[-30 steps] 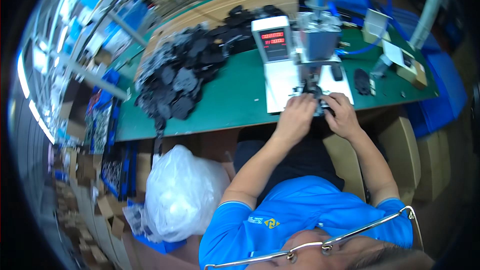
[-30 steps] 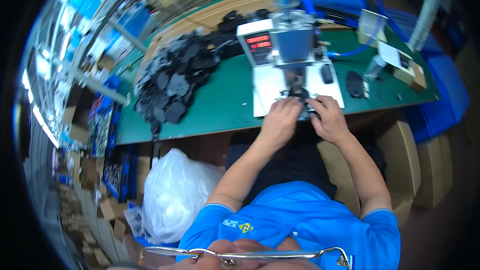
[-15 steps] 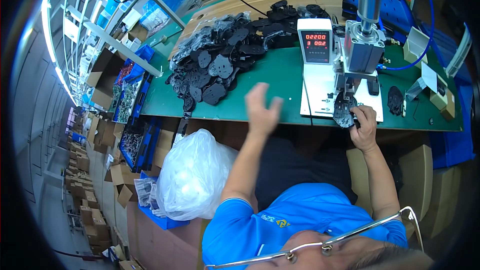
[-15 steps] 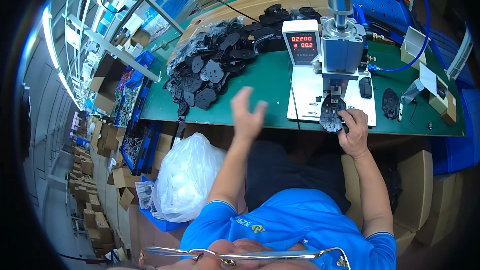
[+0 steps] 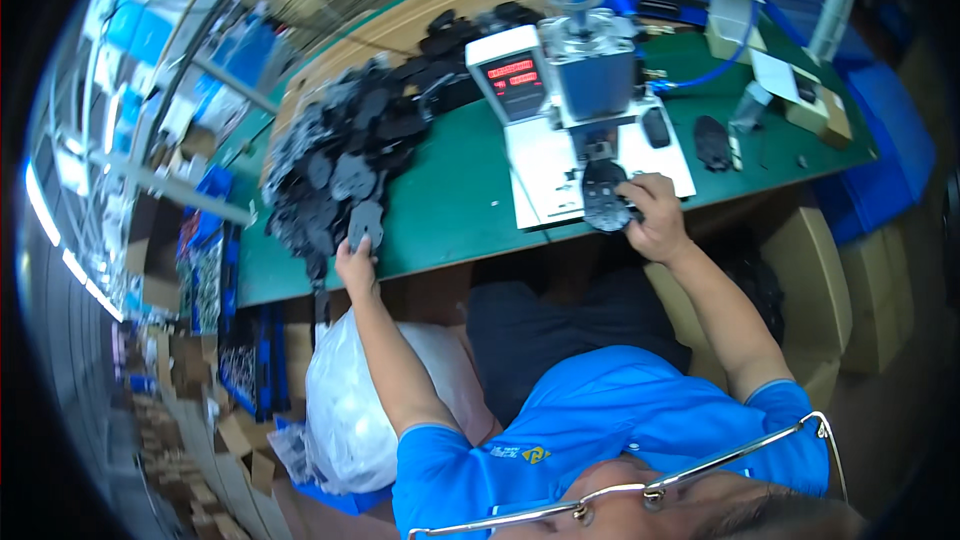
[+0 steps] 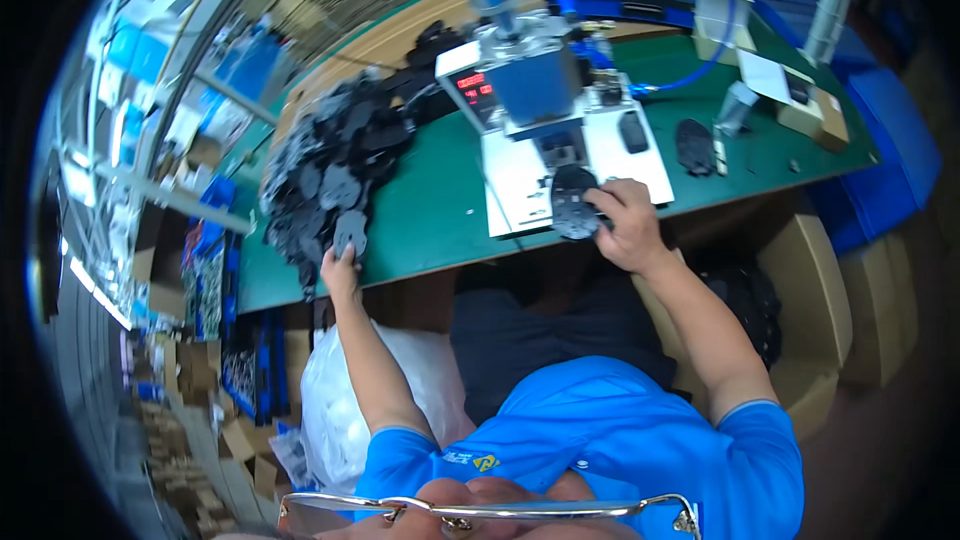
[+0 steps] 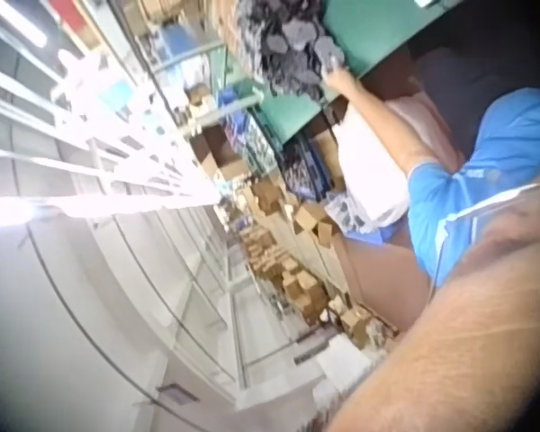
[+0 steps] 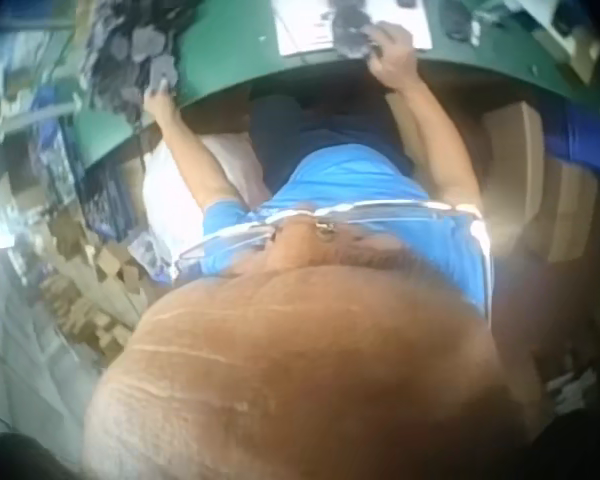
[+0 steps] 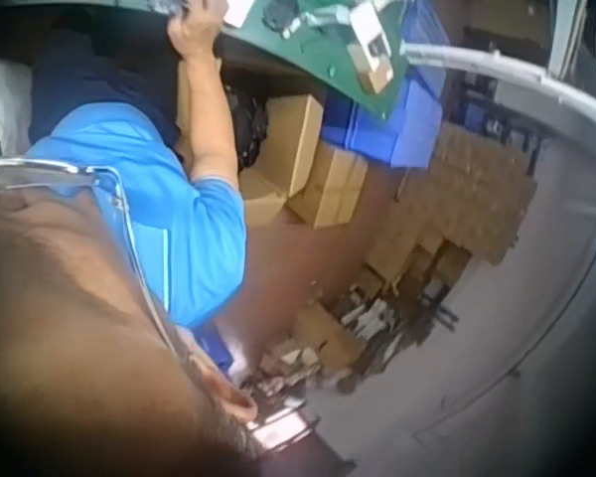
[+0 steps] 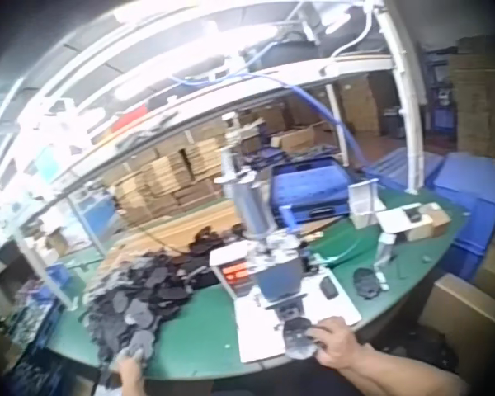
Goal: The person repeatedly takes plastic parts from the table, inserts them into a press machine to press them, and places the finished parts into a box by hand.
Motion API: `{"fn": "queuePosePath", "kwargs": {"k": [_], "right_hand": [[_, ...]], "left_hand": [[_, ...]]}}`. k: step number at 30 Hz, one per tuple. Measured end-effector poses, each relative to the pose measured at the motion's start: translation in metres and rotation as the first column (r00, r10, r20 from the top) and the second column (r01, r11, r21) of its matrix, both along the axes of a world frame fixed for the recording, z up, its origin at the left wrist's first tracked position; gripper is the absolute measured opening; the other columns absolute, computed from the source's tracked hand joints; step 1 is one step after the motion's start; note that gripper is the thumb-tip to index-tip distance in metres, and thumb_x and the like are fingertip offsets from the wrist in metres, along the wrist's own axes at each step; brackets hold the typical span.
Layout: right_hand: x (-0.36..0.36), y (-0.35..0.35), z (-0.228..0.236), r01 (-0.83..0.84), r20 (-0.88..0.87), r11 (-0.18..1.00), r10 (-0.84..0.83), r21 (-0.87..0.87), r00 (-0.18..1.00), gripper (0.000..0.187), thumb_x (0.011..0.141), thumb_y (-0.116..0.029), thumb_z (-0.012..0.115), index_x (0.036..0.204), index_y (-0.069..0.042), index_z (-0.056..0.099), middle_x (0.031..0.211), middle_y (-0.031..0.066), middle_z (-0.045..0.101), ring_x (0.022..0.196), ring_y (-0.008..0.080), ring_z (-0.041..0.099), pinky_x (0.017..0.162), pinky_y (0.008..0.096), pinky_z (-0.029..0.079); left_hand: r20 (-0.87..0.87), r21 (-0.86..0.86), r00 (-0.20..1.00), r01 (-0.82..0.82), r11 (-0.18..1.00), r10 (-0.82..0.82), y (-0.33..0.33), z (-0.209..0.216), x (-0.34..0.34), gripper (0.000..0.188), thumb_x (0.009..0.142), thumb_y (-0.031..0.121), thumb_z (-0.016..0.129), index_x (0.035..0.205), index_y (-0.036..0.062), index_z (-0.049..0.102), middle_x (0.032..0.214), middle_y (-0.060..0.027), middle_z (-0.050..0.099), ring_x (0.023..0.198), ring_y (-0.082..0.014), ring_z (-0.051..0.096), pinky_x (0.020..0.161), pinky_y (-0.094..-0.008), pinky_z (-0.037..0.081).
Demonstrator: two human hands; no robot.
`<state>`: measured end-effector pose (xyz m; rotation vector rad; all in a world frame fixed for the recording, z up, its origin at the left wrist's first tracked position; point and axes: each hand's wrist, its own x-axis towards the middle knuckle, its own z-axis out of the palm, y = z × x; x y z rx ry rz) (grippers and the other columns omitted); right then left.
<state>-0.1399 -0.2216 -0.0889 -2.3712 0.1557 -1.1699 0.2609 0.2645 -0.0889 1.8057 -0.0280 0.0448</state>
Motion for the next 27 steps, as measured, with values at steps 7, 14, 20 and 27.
{"fn": "queuePosePath", "kwargs": {"k": [7,14,20,27], "right_hand": [[-0.002,0.002,0.012,0.014,0.002,0.999,-0.014,-0.031,1.0,0.045,0.079,-0.007,0.08,0.123,-0.007,0.08,0.115,0.0135,0.071,0.11,0.0373,0.069,0.1,0.049,0.051],[-0.003,0.002,0.012,0.031,-0.006,0.999,-0.031,-0.022,0.999,0.044,0.08,-0.008,0.081,0.124,-0.007,0.08,0.115,0.0125,0.072,0.109,0.0363,0.069,0.1,0.0483,0.05],[-0.002,0.003,0.012,0.031,-0.014,0.999,-0.032,-0.014,0.999,0.042,0.082,-0.01,0.081,0.124,-0.008,0.079,0.115,0.0121,0.072,0.11,0.0362,0.069,0.1,0.0485,0.05],[-0.011,-0.005,0.017,-0.073,0.033,0.869,0.065,0.489,0.997,0.035,0.094,-0.003,0.082,0.128,-0.005,0.074,0.116,0.0128,0.071,0.112,0.0307,0.071,0.101,0.0408,0.055]], "left_hand": [[0.08,-0.677,0.908,0.352,0.646,-0.411,-0.081,0.007,-0.104,0.041,0.112,-0.001,0.074,0.151,0.0073,0.062,0.133,-0.0068,0.077,0.113,-0.021,0.077,0.097,-0.0396,0.067],[0.078,-0.787,0.778,0.432,0.44,-0.623,-0.143,0.036,-0.173,0.056,0.112,-0.004,0.069,0.164,0.0082,0.052,0.139,-0.0134,0.074,0.119,-0.0298,0.077,0.102,-0.05,0.068],[0.141,-0.507,0.775,0.591,0.627,-0.617,-0.162,0.051,-0.2,0.032,0.107,-0.002,0.078,0.139,-0.0048,0.077,0.134,-0.0085,0.08,0.12,-0.0203,0.075,0.115,-0.0372,0.057],[0.175,0.111,0.722,0.661,0.742,-0.669,-0.206,0.066,-0.231,0.023,0.103,-0.007,0.074,0.126,-0.0014,0.072,0.119,-0.0101,0.08,0.114,-0.0168,0.074,0.103,-0.0338,0.061]]}}
